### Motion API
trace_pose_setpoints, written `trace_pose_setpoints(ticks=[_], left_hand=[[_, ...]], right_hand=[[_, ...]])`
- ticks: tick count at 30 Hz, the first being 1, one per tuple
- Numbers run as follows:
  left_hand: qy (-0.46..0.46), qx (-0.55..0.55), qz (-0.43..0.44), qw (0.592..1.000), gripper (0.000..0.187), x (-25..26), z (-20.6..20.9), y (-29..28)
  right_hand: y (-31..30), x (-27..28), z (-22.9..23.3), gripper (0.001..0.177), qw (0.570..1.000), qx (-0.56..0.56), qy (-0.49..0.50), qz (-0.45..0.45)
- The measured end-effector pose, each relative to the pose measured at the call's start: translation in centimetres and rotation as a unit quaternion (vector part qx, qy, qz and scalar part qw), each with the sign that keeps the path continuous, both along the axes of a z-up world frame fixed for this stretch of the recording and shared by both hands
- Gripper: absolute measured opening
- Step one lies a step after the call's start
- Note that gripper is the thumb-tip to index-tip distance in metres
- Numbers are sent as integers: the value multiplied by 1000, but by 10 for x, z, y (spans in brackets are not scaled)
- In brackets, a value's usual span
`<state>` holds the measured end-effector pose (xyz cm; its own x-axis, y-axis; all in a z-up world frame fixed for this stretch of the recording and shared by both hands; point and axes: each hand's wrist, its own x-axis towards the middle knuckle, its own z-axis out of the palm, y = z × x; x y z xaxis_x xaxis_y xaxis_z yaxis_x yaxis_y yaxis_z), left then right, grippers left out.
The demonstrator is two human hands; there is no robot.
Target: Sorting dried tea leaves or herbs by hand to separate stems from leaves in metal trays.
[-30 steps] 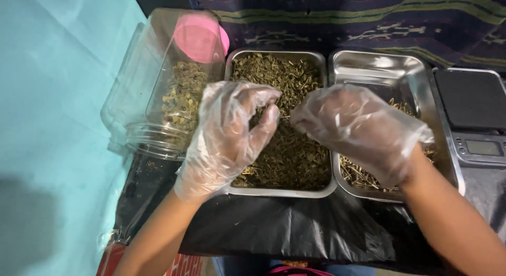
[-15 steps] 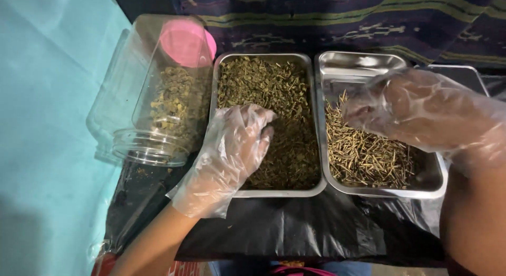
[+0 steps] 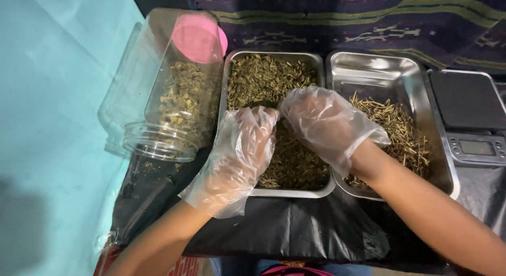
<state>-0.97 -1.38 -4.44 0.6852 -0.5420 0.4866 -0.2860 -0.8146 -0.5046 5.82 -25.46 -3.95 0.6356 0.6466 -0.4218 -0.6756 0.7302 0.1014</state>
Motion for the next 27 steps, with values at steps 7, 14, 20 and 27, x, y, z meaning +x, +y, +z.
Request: trace_pose_setpoints(ticks=[7, 14, 20, 27], left_hand=[[77, 57, -31, 995, 48, 8, 3, 15], [195, 36, -21, 980, 31, 3, 23, 14], [-31, 67, -8, 997, 28, -2, 9, 6], [-445, 431, 124, 775, 80, 5, -39, 34]], right_hand=[[27, -14, 32, 16, 983, -9, 133, -123], [18, -16, 56, 26, 961, 173, 173, -129], [8, -6, 21, 30, 996, 32, 61, -57], [2, 3, 36, 11, 901, 261, 302, -168]])
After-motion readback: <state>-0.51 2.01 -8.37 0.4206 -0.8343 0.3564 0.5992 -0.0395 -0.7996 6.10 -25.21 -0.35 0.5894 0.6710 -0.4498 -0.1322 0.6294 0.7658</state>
